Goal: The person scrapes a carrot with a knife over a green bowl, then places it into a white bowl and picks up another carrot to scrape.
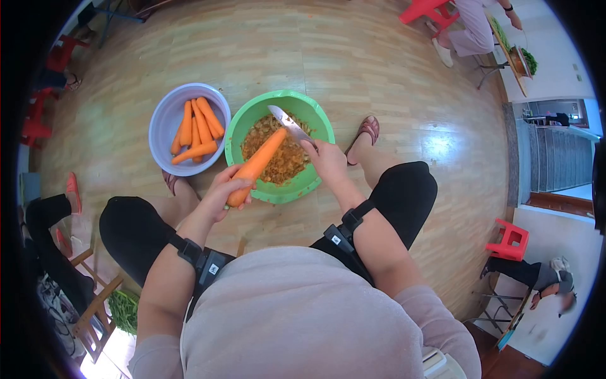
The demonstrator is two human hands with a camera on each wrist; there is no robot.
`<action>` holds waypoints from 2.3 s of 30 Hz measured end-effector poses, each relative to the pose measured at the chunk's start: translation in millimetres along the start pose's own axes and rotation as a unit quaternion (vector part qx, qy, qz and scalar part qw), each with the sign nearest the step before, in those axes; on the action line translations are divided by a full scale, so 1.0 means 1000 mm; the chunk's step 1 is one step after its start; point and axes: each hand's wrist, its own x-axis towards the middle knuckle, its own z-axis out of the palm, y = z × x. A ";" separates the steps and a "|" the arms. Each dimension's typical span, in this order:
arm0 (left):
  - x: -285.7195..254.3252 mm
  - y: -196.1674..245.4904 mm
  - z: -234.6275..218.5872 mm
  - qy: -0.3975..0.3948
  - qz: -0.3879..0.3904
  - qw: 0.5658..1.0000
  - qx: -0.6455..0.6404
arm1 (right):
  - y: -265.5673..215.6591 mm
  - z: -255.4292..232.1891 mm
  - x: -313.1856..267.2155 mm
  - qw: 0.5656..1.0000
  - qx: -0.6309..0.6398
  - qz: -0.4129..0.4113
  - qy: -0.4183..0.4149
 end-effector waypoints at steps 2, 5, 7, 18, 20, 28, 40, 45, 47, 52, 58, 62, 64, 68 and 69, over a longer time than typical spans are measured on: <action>0.000 0.001 -0.001 -0.011 0.007 1.000 -0.004 | -0.003 -0.004 0.000 0.999 -0.002 0.033 0.010; 0.003 -0.002 -0.004 -0.005 0.016 1.000 0.009 | -0.021 -0.022 -0.002 0.999 0.033 0.025 -0.020; 0.003 -0.001 -0.003 -0.006 0.018 1.000 0.016 | -0.027 -0.022 -0.006 0.998 0.043 0.007 -0.035; -0.001 0.002 -0.003 -0.009 0.008 0.999 0.046 | -0.010 -0.022 0.001 0.999 -0.016 0.036 -0.014; -0.001 0.002 -0.003 -0.019 0.026 0.998 0.051 | -0.011 -0.022 0.003 0.999 -0.015 0.046 -0.007; -0.002 0.005 0.000 0.000 0.023 0.998 0.057 | -0.010 -0.024 0.003 0.999 -0.015 0.036 0.004; -0.002 0.006 0.005 0.010 0.031 0.997 0.069 | -0.031 -0.038 0.002 1.000 -0.003 0.015 -0.019; -0.005 0.005 0.007 0.003 0.035 0.996 0.083 | -0.010 -0.028 0.006 0.998 -0.056 0.014 0.003; -0.007 0.009 0.008 0.001 0.037 0.996 0.085 | -0.001 -0.029 0.006 0.997 -0.066 0.036 -0.026; -0.001 0.003 0.004 0.009 0.048 0.999 0.013 | -0.021 -0.045 0.003 0.999 -0.034 0.035 0.010; -0.003 0.008 0.006 -0.019 0.030 0.999 -0.033 | -0.036 -0.027 -0.005 0.997 0.060 -0.040 0.018; 0.000 0.003 0.004 -0.029 0.023 0.998 -0.058 | -0.019 -0.011 0.002 1.000 -0.002 0.004 0.023; -0.002 0.002 0.003 -0.049 0.031 0.996 -0.071 | -0.008 -0.017 0.005 1.000 -0.002 0.017 0.024; -0.003 0.004 0.002 -0.059 0.050 0.992 -0.100 | -0.011 -0.031 0.006 0.997 0.049 0.060 0.015; -0.003 0.002 0.003 -0.040 0.054 0.992 -0.106 | -0.016 -0.033 0.004 0.997 0.047 0.056 0.013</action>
